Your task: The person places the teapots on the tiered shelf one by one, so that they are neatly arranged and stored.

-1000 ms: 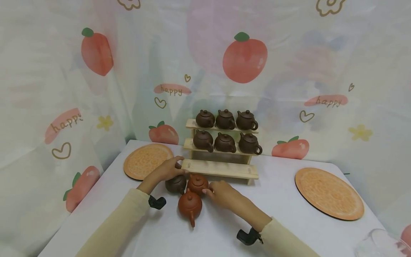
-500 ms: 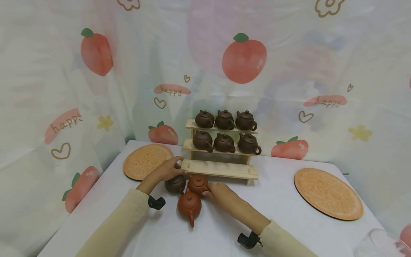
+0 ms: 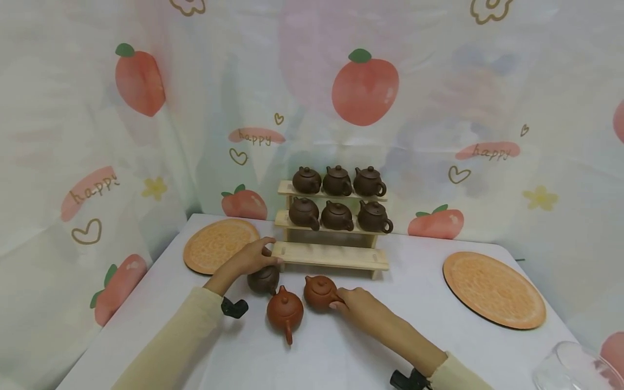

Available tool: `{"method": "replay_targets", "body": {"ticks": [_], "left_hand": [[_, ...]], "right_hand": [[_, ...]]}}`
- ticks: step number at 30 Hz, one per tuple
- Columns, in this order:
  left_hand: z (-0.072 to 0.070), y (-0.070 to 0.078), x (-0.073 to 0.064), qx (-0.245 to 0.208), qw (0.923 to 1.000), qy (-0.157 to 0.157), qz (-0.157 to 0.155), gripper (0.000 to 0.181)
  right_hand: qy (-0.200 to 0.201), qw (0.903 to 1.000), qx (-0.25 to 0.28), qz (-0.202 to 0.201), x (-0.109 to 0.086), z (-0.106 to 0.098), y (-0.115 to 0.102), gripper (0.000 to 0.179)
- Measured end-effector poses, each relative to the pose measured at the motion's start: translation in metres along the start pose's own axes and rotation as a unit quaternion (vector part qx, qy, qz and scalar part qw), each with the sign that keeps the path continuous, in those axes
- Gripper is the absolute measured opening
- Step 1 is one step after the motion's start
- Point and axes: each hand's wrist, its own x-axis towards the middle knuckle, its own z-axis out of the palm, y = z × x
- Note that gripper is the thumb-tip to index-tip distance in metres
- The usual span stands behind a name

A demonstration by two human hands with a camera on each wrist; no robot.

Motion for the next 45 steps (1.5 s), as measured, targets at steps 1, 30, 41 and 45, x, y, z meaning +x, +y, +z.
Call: {"method": "replay_targets", "body": {"ticks": [1,30,41,45], "left_hand": [[0.000,0.000,0.000,0.000,1.0000,0.000,0.000,0.067],[-0.001,0.002,0.000,0.003,1.0000,-0.004,-0.001,0.067],[-0.001,0.002,-0.001,0.001,0.9999,-0.005,-0.009,0.067],[-0.001,0.002,0.000,0.000,1.0000,-0.006,-0.005,0.067]], "right_hand": [[0.001,1.0000,-0.002,0.000,-0.004,-0.001,0.002,0.021],[0.093,0.9932,0.022,0.067,-0.043,-0.059,0.052,0.012],[0.094,0.9924,0.008,0.080,-0.022,-0.072,0.070,0.015],[0.083,0.9924,0.006,0.090,-0.017,-0.074,0.074,0.016]]}}
